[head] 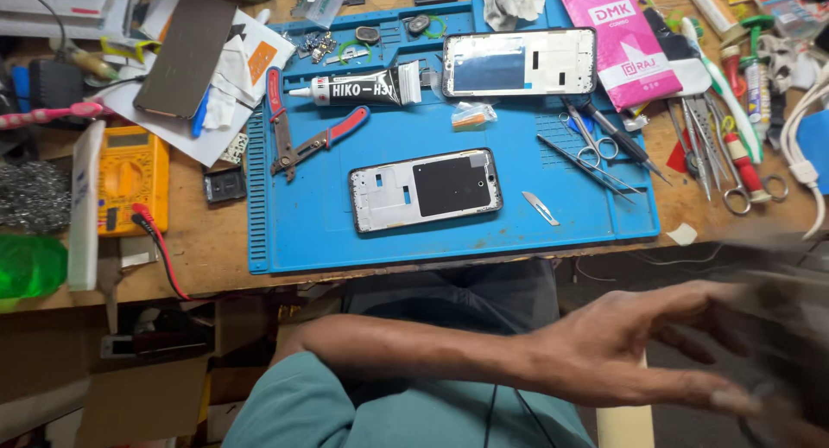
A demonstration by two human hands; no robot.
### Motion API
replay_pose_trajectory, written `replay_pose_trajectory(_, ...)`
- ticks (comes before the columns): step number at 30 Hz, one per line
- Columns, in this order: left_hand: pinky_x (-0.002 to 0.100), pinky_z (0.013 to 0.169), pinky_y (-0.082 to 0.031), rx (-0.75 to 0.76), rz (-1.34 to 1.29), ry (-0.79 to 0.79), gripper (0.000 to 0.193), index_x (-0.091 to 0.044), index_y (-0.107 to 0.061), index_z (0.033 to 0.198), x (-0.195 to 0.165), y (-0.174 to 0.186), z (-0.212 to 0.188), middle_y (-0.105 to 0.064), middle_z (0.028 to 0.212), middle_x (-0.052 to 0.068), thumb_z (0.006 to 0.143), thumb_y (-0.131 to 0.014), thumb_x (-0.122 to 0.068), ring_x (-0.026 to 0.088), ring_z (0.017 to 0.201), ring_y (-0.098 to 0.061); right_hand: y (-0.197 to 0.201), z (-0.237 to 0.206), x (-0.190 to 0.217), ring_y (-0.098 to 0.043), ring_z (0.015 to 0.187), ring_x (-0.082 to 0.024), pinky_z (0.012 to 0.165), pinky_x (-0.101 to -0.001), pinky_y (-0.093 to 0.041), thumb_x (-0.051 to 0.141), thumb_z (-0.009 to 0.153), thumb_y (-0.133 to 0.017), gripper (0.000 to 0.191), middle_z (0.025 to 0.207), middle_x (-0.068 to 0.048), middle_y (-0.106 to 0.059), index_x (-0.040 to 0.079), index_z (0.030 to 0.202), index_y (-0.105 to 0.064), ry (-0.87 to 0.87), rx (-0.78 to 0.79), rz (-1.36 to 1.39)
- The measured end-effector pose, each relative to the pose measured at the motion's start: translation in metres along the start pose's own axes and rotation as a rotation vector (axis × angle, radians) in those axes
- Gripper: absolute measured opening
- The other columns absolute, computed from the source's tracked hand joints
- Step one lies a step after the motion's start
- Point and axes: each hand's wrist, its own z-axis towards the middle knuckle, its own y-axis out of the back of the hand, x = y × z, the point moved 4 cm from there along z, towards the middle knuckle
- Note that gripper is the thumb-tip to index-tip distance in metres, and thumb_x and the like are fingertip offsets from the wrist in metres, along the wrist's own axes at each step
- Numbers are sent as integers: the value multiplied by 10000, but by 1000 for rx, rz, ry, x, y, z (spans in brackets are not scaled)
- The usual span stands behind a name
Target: The person disassembles a smartphone, removes internal components, and uses pliers and a heat gun to work on the device's frame and connectors. They handle the motherboard, screen, and casing while repositioning parts on a cluttered workbench.
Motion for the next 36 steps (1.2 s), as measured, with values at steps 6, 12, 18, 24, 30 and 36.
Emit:
replay_pose_trajectory(6,357,1189,-507,-113,-354,-118,321,-29,-515,1264,-4,25,-1,-625,1314,87,1129,-720,-235,163,1256,-593,-44,-81,35,-740,930,-273,771,-337,-638,330,1023,-711,435,1157,-164,-585,22,1193,-455,-11,-123,283)
replay_pose_trajectory(12,425,1078,-503,-116,-620,146,388,47,-526,1210,-15,12,-6,-611,1202,195,1145,-663,-310,265,1127,-550,-78,-89,57,-749,929,-272,781,-335,-644,345,1053,-703,445,1122,-151,-600,20,1213,-445,90,-95,388)
replay_pose_trajectory(18,388,1152,-484,52,-31,146,605,-28,-534,1412,-48,50,-32,-627,1335,117,1025,-730,-451,203,1304,-599,-74,-41,69,-759,927,-271,791,-332,-650,361,1084,-696,455,1087,-137,-616,18,1232,-436,185,24,390)
replay_pose_trajectory(24,514,1118,-397,-382,1435,-56,820,-43,-506,1454,-143,167,-119,-543,1413,203,766,-879,-286,379,1341,-493,-121,5,125,-768,925,-271,801,-329,-657,376,1114,-688,465,1052,-124,-631,17,1252,-427,312,289,342)
replay_pose_trajectory(30,525,1119,-388,-455,1577,32,878,-16,-472,1450,-147,192,-150,-548,1417,221,743,-895,-316,406,1329,-493,-197,15,169,-778,924,-270,812,-326,-663,392,1145,-681,477,1016,-111,-646,15,1272,-417,495,539,310)
replay_pose_trajectory(36,496,1087,-470,-472,1466,-13,897,30,-450,1434,-141,199,-158,-585,1354,234,736,-907,-297,391,1261,-556,-236,17,181,-790,935,-279,833,-332,-675,365,1160,-678,439,1006,-111,-646,28,1266,-417,500,657,223)
